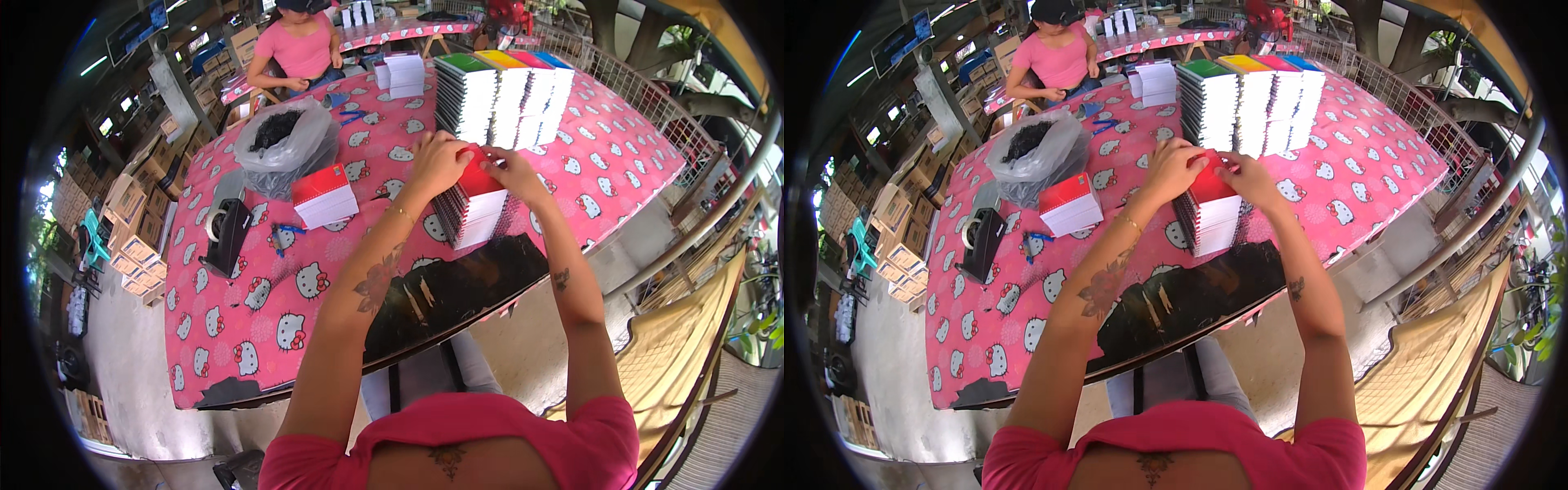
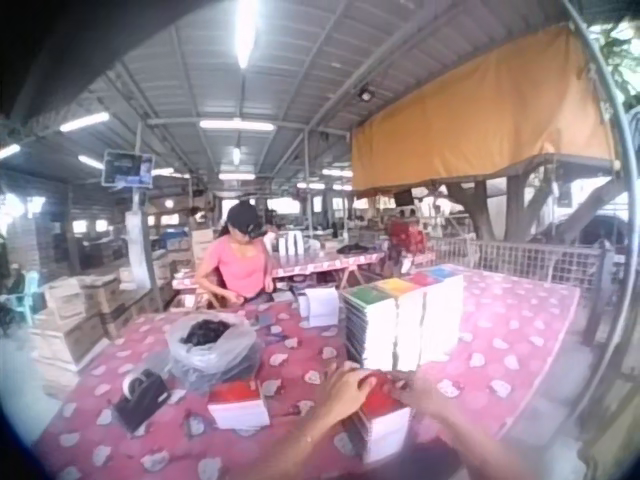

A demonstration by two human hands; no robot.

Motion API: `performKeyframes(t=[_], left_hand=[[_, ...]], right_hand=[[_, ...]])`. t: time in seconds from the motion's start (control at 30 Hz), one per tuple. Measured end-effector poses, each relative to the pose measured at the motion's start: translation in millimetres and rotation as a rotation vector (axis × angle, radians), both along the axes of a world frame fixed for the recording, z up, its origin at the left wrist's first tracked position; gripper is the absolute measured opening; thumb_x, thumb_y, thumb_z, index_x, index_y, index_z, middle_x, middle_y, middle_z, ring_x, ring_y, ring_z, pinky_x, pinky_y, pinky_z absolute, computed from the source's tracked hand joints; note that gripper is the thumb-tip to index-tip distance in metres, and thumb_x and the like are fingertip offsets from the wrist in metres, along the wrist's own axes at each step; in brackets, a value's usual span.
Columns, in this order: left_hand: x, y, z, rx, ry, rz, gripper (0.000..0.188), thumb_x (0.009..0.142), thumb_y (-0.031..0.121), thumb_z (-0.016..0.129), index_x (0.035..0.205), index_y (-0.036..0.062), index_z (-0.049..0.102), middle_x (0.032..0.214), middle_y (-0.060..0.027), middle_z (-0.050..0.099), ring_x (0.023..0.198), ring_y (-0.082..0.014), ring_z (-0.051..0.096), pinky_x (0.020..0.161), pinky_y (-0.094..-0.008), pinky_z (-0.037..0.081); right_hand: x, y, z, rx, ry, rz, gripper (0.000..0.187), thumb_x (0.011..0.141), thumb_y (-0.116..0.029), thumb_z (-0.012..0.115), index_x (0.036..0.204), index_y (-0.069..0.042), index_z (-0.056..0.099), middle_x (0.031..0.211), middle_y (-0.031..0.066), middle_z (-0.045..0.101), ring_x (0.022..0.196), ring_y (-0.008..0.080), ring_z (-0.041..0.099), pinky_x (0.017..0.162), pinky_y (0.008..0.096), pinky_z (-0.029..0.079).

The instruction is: The person takes spiral notebooks from a stack and applies a clear plastic wrap or band around each one by hand before placing them in another stack.

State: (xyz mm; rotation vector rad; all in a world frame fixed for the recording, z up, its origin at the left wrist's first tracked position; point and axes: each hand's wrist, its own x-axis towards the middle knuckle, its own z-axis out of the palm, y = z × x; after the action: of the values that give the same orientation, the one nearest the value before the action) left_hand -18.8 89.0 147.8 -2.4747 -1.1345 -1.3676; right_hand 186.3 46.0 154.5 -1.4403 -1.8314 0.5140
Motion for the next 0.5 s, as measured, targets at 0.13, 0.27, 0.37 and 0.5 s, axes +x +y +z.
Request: performKeyframes(t=[0.13,0.27,0.37,0.5], left_hand=[[-29,-3,-3,0.158,-0.365,0.069,0.030,0.089,0.027,0.069,0.114,0.0097,0.072,0.114,-0.0145,0.066,0.110,-0.0331,0.058,0.098,-0.0427,0.044],[-189,-14,-27,0.067,-0.053,0.235,0.029,0.087,0.021,0.071,0.112,0.0045,0.069,0.116,-0.0172,0.066,0.109,-0.0366,0.061,0.094,-0.0433,0.049],[-263,-22,-61,-0.079,0.154,0.319,0.031,0.087,0.021,0.070,0.113,0.0032,0.068,0.115,-0.0184,0.068,0.105,-0.0363,0.064,0.089,-0.0436,0.052],[-255,-29,-60,0.050,0.310,0.264,0.024,0.091,0.018,0.065,0.111,0.0033,0.068,0.107,-0.0169,0.071,0.093,-0.0343,0.068,0.081,-0.0419,0.056]], right_hand=[[2,-19,4,0.224,0.104,-0.178,0.060,0.091,-0.039,0.069,0.139,-0.006,0.054,0.122,0.0196,0.060,0.102,0.0269,0.062,0.086,0.0384,0.050],[4,-90,43,0.368,0.355,-0.263,0.036,0.098,-0.019,0.061,0.131,-0.007,0.060,0.126,0.0130,0.061,0.112,0.0245,0.059,0.092,0.0380,0.049],[-37,-120,35,0.503,0.432,-0.057,0.026,0.096,-0.014,0.061,0.120,-0.004,0.064,0.122,0.0124,0.063,0.110,0.0238,0.060,0.091,0.0353,0.049],[-94,-132,7,0.449,0.320,0.326,0.024,0.087,-0.004,0.068,0.111,-0.001,0.067,0.116,0.0142,0.064,0.106,0.0275,0.063,0.092,0.0354,0.048]])
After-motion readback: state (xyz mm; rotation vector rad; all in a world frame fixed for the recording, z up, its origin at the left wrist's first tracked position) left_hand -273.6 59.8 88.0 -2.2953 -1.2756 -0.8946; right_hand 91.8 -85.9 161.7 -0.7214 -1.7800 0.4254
